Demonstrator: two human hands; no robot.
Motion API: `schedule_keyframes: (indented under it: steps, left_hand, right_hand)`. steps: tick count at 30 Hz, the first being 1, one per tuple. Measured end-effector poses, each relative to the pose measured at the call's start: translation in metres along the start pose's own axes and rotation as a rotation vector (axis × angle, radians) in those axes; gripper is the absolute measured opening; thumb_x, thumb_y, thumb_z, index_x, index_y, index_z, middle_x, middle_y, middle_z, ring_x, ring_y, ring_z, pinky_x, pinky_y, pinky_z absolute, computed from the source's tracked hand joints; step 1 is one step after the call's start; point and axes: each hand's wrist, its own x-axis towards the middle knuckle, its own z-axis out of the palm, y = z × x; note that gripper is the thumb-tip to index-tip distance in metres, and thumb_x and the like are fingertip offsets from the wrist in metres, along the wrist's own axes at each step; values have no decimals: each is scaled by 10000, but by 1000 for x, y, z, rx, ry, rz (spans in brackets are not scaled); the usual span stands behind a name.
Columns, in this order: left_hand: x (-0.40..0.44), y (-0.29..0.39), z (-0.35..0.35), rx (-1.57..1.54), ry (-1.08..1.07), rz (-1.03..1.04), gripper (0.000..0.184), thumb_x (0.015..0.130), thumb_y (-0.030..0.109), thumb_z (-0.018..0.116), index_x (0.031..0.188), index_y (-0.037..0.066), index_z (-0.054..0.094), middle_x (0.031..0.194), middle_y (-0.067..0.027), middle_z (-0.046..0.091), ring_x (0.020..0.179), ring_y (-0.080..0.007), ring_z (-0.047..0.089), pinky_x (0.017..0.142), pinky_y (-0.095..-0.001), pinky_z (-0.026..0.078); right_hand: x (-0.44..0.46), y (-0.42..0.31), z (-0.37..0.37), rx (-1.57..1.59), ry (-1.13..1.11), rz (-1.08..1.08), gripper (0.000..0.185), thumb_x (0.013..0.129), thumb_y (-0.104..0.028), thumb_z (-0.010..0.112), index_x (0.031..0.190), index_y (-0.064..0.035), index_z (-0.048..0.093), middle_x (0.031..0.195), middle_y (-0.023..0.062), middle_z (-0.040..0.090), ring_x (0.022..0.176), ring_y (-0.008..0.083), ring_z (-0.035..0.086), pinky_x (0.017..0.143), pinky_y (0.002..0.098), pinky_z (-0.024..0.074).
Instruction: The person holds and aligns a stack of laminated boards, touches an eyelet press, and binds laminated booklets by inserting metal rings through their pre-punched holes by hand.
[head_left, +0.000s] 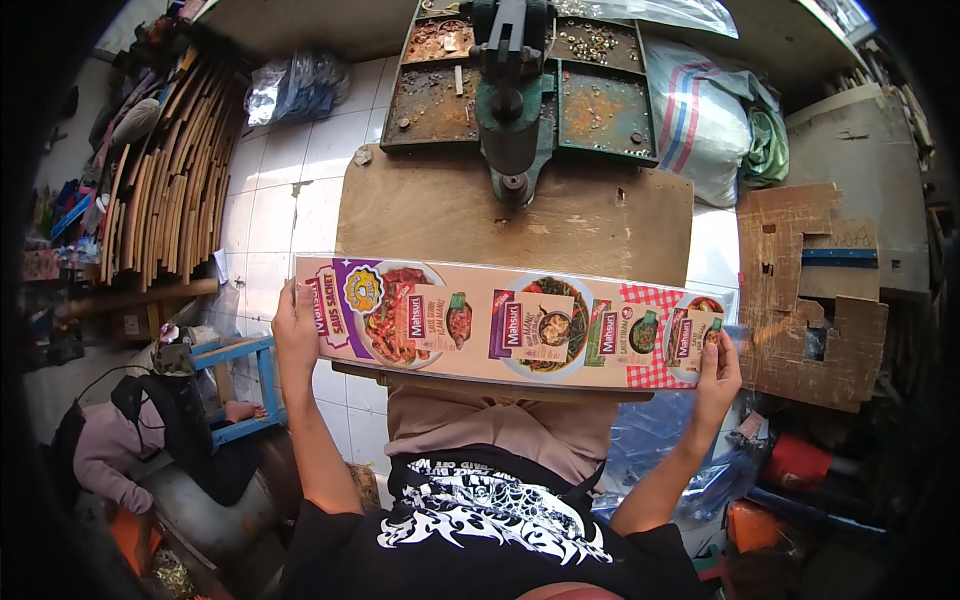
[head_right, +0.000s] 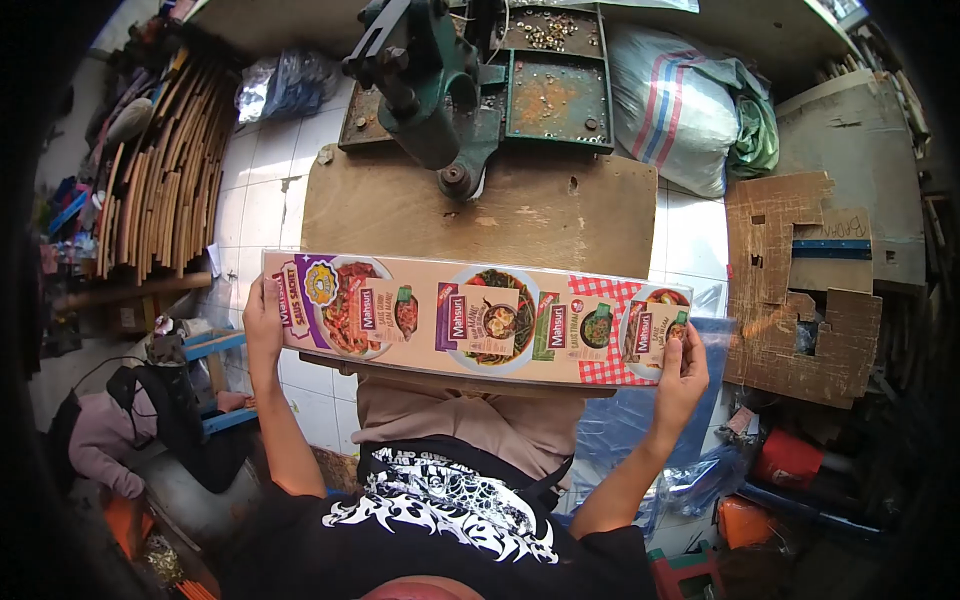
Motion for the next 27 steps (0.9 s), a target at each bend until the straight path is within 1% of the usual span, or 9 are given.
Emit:
schedule_keyframes:
  steps: [6,8,10,12,14,16,18,21,27]
  left_hand:
    - [-3,7,0,-9,50,-8,523,971,372,496,1229,-83,505,1003,-230,663,919,-231,644,807,-342,493]
    - [-3,11,-3,-38,-16,-44,529,972,374,492,1231,-87,498,1026,-241,650,939,-282,645,828,-364,485]
    - [-2,24,-2,49,47,-5,470,947,309,546,1229,-66,515,1054,-227,632,984,-331,621,874,-390,466]
    - [2,60,-6,395,366,422,400,903,226,603,1201,-35,547,1060,-207,613,1024,-351,587,905,-410,446]
    - [18,102,-8,240,284,591,367,872,139,625,1197,-15,550,1044,-202,615,1022,-334,598,883,-396,459]
    - [42,136,5,142,128,801,282,863,129,632,1107,-8,598,1022,-176,632,957,-324,613,846,-386,472]
    - [74,153,39,150,-64,883,186,859,135,631,999,14,647,999,-144,648,898,-320,622,804,-387,480]
    - [122,171,90,218,-143,900,162,860,173,624,918,30,676,922,-143,661,853,-320,631,758,-403,484]
    - [152,196,133,481,-244,512,426,786,434,592,753,26,708,794,-208,672,792,-360,661,756,-428,503]
  right_hand:
    - [-3,3,3,-89,32,-40,358,965,-145,542,1249,72,521,1124,114,606,961,121,581,840,260,478]
    - [-2,3,5,-99,44,-61,363,969,-150,533,1250,80,515,1114,113,608,959,124,581,851,268,475]
    - [-5,-2,8,-117,75,-49,365,946,-124,554,1260,58,520,1142,125,608,987,167,587,881,300,464]
    - [-10,-7,15,-425,267,-244,358,906,-90,584,1241,29,545,1168,135,601,1035,223,580,917,335,442]
    - [-17,-19,24,-454,309,-290,349,889,-77,593,1224,18,558,1175,137,597,1054,241,572,929,349,433]
    - [-23,-29,32,-482,353,-327,342,873,-63,602,1206,7,572,1182,138,592,1073,259,563,941,363,423]
    - [-28,-36,37,-487,382,-397,303,879,-57,592,1173,16,582,1169,126,592,1067,245,563,939,359,425]
    - [-33,-36,35,-460,388,-412,290,884,-52,581,1164,24,583,1182,120,589,1077,241,559,951,361,413]
    - [-46,-31,15,-481,431,-342,263,893,-56,571,1143,24,594,1188,115,584,1113,227,542,971,360,391]
